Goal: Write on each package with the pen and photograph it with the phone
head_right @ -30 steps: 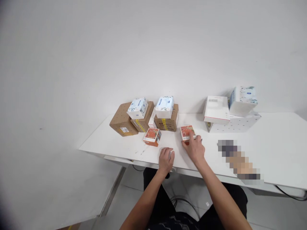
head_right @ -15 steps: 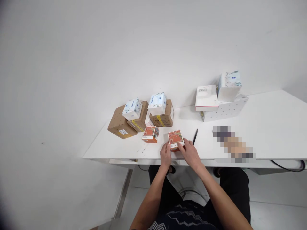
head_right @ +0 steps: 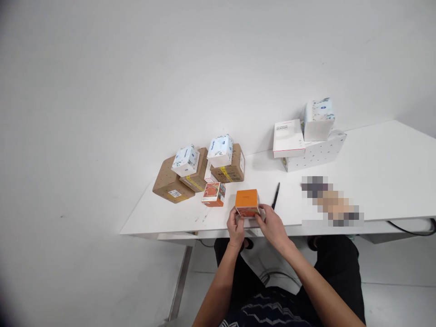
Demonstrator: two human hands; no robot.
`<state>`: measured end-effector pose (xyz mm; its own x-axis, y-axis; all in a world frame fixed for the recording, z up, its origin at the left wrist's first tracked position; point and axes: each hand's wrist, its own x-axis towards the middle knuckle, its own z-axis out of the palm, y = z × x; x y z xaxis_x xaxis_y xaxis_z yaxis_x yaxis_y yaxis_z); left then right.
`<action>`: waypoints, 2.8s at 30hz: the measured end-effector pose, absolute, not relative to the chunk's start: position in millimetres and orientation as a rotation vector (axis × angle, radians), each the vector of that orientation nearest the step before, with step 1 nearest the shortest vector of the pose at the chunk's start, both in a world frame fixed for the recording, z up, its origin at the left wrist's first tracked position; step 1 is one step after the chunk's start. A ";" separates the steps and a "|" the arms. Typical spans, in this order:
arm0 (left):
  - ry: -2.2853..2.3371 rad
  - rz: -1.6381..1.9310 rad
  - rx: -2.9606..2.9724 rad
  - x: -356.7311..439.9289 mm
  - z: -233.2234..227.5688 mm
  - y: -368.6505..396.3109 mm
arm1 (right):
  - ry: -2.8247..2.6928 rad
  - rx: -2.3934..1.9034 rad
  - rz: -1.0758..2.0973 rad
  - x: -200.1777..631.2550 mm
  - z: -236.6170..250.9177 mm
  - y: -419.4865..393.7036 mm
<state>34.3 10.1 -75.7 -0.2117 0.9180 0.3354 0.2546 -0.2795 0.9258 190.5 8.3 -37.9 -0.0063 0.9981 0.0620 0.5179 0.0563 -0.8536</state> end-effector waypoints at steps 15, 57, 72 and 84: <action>1.330 1.407 1.468 30.2 -66.5 18.2 | -1.605 -1.495 0.933 197.5 -29.2 4.7; 1.749 1.419 1.980 44.0 -24.8 -20.8 | -1.508 -1.452 0.842 167.2 -34.6 4.8; 1.769 1.325 1.959 45.2 -45.2 -24.3 | -1.895 -1.927 0.426 205.9 -31.5 23.5; 1.653 1.438 1.790 41.6 -63.1 -13.7 | -2.331 -1.993 0.156 239.6 -22.3 53.9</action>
